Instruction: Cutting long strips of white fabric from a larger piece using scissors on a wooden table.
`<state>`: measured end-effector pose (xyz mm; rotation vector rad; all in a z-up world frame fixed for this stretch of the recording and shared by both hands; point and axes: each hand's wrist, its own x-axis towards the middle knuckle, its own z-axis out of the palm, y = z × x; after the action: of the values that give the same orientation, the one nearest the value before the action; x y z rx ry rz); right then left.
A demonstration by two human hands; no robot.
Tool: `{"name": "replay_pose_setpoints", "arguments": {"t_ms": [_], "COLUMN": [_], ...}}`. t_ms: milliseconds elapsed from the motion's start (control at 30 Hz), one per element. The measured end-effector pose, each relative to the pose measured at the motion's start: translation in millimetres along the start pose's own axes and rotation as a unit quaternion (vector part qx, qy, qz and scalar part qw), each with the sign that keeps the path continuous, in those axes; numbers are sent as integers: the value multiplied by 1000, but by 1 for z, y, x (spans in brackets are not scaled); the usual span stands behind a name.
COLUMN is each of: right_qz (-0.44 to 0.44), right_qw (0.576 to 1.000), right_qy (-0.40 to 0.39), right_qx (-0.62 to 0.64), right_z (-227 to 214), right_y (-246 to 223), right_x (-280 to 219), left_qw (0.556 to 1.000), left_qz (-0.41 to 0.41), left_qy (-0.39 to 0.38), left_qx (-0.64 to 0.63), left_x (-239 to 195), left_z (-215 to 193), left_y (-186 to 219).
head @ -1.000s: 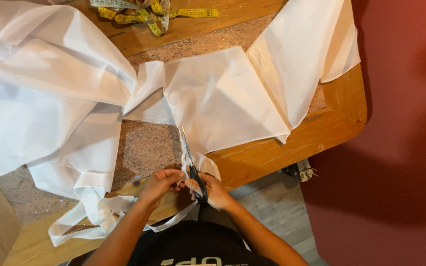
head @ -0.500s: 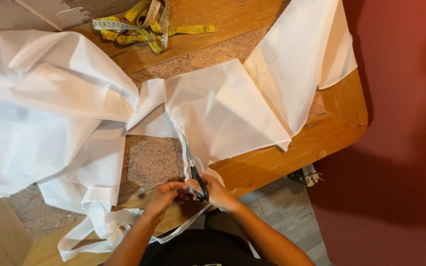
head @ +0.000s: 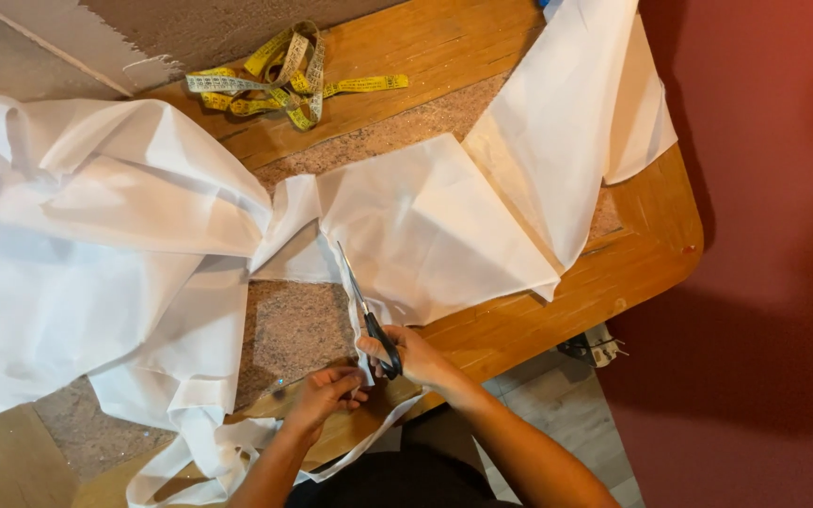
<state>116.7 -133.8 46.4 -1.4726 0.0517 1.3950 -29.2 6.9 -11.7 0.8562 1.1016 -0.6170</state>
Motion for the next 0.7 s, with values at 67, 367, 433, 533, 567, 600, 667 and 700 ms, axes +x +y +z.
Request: {"name": "replay_pose_setpoints", "arguments": {"t_ms": [67,367,433,533,567,600,667,700], "right_qz": [2,23,-1,-15,-27,-39,-44,-49], "right_qw": [1000,997,996,997,998,998,998,998], "right_qy": [-6,1,-8,-15,-19,-23,-24,-24], "right_qx": [-29,-73,-93,-70,-55,-40,-40,-39], "right_z": [-5,-10,-11,-12,-13,-13,-13,-13], "right_y": [-2,-13,-18,-25,-27,-29,-30,-31], "right_x": [6,12,15,23,26,29,32,33], "left_qw": [1000,1000,1000,1000,1000,1000,1000,1000], "left_qz": [-1,-21,-25,-22,-22,-21,-12,-4], "left_qy": [-2,5,4,13,14,16,9,2], "left_qx": [-6,6,7,7,10,12,1,-12], "left_x": [2,-9,-10,-9,-8,-7,-3,0], "left_z": [-1,3,4,4,4,3,1,0], "left_y": [-2,10,11,9,9,9,3,1]}}
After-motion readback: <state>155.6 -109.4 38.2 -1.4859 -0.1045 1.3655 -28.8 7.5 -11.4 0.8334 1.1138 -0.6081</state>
